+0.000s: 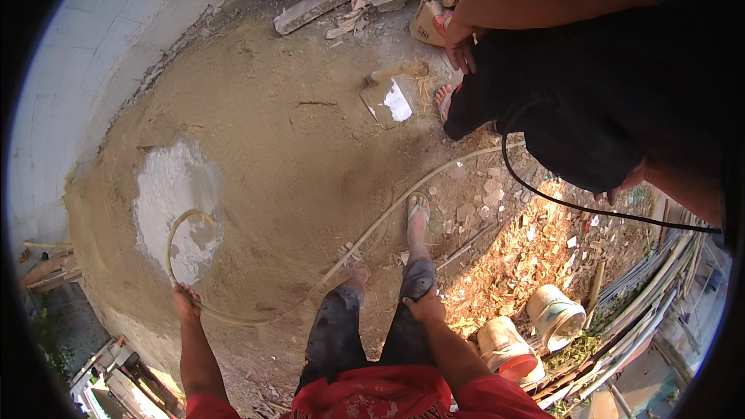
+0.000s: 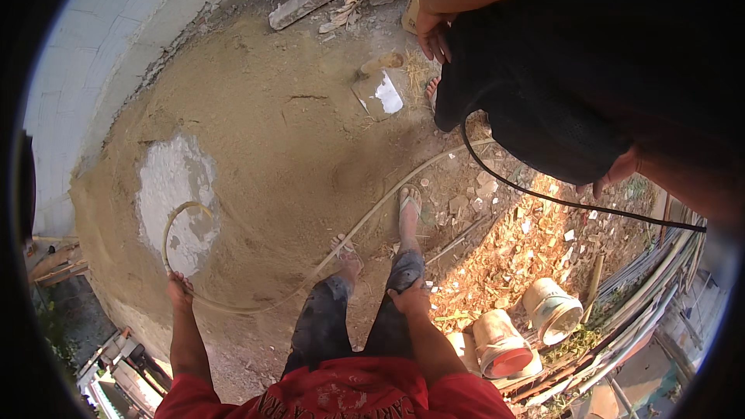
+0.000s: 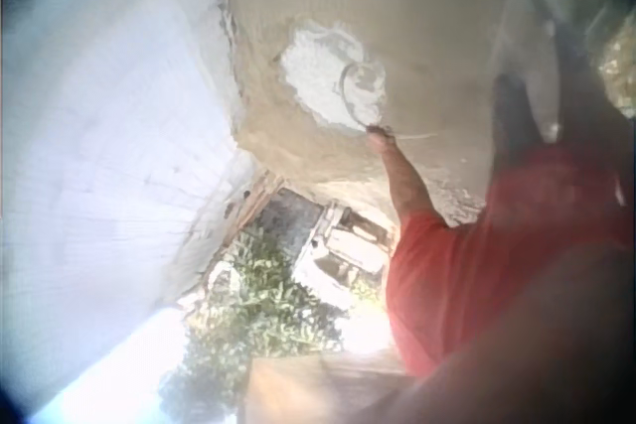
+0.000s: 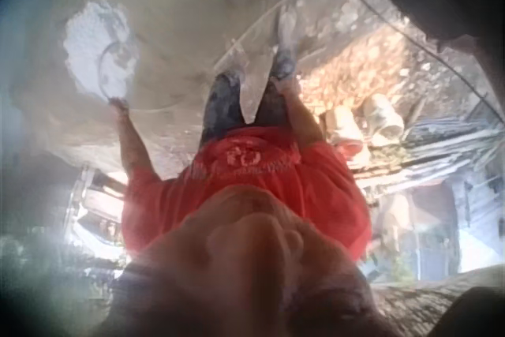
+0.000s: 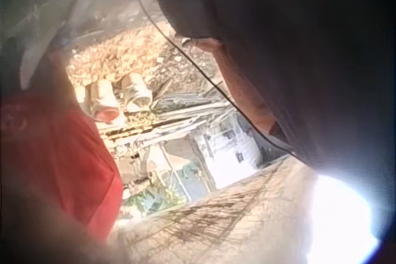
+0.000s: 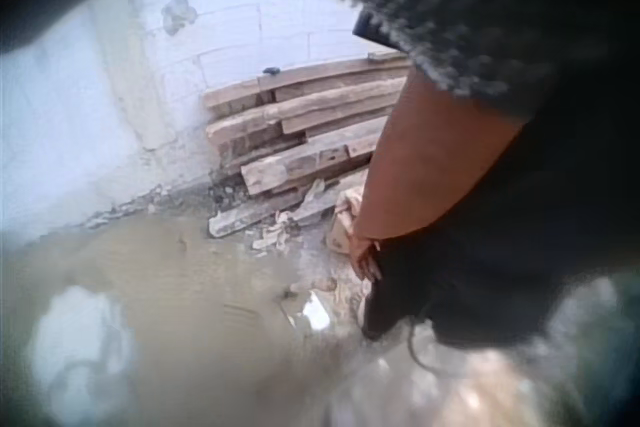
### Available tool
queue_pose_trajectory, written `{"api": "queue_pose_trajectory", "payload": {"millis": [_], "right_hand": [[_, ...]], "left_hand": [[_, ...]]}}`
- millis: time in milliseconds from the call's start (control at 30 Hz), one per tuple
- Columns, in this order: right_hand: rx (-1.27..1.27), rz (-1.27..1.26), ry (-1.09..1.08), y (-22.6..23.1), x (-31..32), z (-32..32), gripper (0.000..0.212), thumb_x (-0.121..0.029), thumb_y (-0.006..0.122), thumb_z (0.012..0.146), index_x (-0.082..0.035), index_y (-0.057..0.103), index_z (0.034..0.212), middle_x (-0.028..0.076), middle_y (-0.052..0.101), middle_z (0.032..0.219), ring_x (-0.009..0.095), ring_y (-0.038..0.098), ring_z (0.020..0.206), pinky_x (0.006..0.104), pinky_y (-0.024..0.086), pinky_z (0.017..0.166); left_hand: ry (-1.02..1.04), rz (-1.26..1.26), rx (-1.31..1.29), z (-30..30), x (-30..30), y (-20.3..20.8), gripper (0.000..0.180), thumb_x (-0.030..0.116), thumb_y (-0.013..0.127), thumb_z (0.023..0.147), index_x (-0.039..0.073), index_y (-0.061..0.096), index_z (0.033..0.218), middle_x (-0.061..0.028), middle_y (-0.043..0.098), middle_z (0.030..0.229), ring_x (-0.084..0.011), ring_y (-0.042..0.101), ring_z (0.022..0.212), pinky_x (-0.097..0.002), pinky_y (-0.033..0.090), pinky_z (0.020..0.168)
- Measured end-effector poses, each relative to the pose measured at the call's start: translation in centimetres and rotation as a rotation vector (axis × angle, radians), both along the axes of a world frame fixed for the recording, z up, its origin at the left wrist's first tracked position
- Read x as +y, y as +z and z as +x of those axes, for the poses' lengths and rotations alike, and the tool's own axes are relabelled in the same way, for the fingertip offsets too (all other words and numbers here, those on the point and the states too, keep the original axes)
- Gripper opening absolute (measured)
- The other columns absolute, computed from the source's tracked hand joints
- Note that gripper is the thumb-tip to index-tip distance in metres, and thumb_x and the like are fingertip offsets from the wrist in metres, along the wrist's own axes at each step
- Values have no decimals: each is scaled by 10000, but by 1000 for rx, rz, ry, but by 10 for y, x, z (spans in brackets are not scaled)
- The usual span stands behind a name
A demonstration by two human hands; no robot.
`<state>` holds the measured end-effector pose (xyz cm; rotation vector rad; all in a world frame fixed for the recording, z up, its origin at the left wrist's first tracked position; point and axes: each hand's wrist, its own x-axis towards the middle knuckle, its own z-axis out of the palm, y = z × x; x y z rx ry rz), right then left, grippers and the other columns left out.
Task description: The person uses a hoe to mix a pile of sand and cement with water in a central depression, pulling dry material into the wet center and adding more water with a hose.
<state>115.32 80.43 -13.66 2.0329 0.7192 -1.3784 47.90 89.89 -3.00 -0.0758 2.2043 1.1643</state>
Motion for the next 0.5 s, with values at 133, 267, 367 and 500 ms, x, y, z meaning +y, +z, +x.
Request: {"api": "queue_pose_trajectory", "payload": {"millis": [133, 267, 367, 500], "right_hand": [[67, 46, 88, 4, 17, 34, 1095, -685, 658, 764, 1, 213, 1493, 294, 548, 1299, 446, 569, 1182, 512, 470, 982], [137, 138, 178, 1, 37, 57, 1039, -699, 621, 785, 6, 297, 1476, 305, 563, 1294, 460, 563, 1183, 490, 443, 1015], [252, 234, 251, 10, 45, 67, 942, -666, 608, 814, 34, 408, 1413, 288, 567, 1302, 449, 564, 1184, 463, 438, 1025], [331, 326, 412, 55, 56, 84, 773, -594, 604, 849, 30, 554, 1303, 278, 596, 1265, 416, 571, 1187, 436, 445, 1015]], "left_hand": [[37, -2, 46, 1, -2, -5, 285, 403, 483, 1017, 128, 533, 963, 33, 522, 747, -89, 464, 564, -219, 381, 452], [42, 42, 117, 18, 39, 12, 190, 285, 486, 985, 118, 539, 911, 18, 476, 703, -111, 450, 554, -253, 342, 450], [156, 193, 119, -6, 50, 60, 297, 362, 454, 1017, 92, 539, 930, 4, 482, 715, -115, 460, 564, -266, 366, 452], [249, 428, 206, -29, 50, 153, 328, 374, 461, 1021, 58, 529, 965, -9, 489, 742, -127, 470, 591, -274, 403, 491]]}}
